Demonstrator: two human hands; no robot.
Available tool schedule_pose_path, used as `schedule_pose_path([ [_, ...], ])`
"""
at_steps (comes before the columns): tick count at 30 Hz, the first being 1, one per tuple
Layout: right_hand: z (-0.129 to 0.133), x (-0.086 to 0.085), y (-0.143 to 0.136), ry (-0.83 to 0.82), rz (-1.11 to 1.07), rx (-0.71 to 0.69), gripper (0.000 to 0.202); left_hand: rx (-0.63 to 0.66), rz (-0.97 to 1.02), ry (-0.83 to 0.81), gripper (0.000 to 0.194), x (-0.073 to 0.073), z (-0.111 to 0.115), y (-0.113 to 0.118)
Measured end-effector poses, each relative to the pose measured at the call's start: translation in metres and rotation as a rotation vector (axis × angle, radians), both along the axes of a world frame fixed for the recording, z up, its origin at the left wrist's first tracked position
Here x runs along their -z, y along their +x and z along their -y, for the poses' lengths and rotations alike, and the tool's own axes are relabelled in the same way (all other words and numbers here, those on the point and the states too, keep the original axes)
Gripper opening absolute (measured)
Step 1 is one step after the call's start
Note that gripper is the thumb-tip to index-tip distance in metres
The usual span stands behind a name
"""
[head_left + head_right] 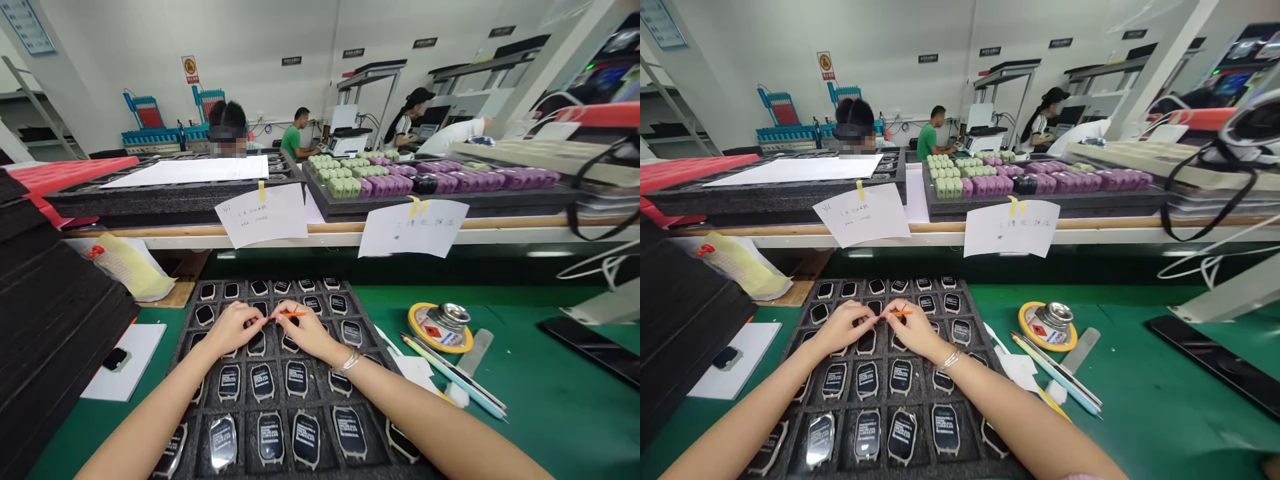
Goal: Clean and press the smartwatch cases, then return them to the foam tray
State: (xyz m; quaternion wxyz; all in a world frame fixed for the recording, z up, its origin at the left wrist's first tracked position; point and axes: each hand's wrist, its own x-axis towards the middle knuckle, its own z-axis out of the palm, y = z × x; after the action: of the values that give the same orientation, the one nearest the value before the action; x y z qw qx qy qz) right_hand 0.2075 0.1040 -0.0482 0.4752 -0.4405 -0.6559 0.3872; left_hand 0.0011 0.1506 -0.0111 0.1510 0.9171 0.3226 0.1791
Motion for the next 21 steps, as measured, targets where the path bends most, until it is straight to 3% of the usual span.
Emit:
schedule_pose_path([
  [3,0.0,-0.002,0.001,-0.029,-0.047,0.011,0.026,0.023,-0.015,0.009,0.027,-0.009,0.014,-0.002],
  [7,0.019,-0.013,-0.004,-0.081,-0.146,0.026,0.027,0.098,-0.085,-0.026,0.025,-0.017,0.059,-0.003],
  [12,0.052,-0.02,-0.018,-0.182,-0.267,-0.018,0.038,0.02,-0.139,0.005,0.017,-0.013,0.104,-0.009],
  [21,0.068,-0.014,-0.022,-0.296,-0.302,-0.079,0.041,-0.003,-0.074,-0.001,0.021,-0.006,0.116,-0.033],
])
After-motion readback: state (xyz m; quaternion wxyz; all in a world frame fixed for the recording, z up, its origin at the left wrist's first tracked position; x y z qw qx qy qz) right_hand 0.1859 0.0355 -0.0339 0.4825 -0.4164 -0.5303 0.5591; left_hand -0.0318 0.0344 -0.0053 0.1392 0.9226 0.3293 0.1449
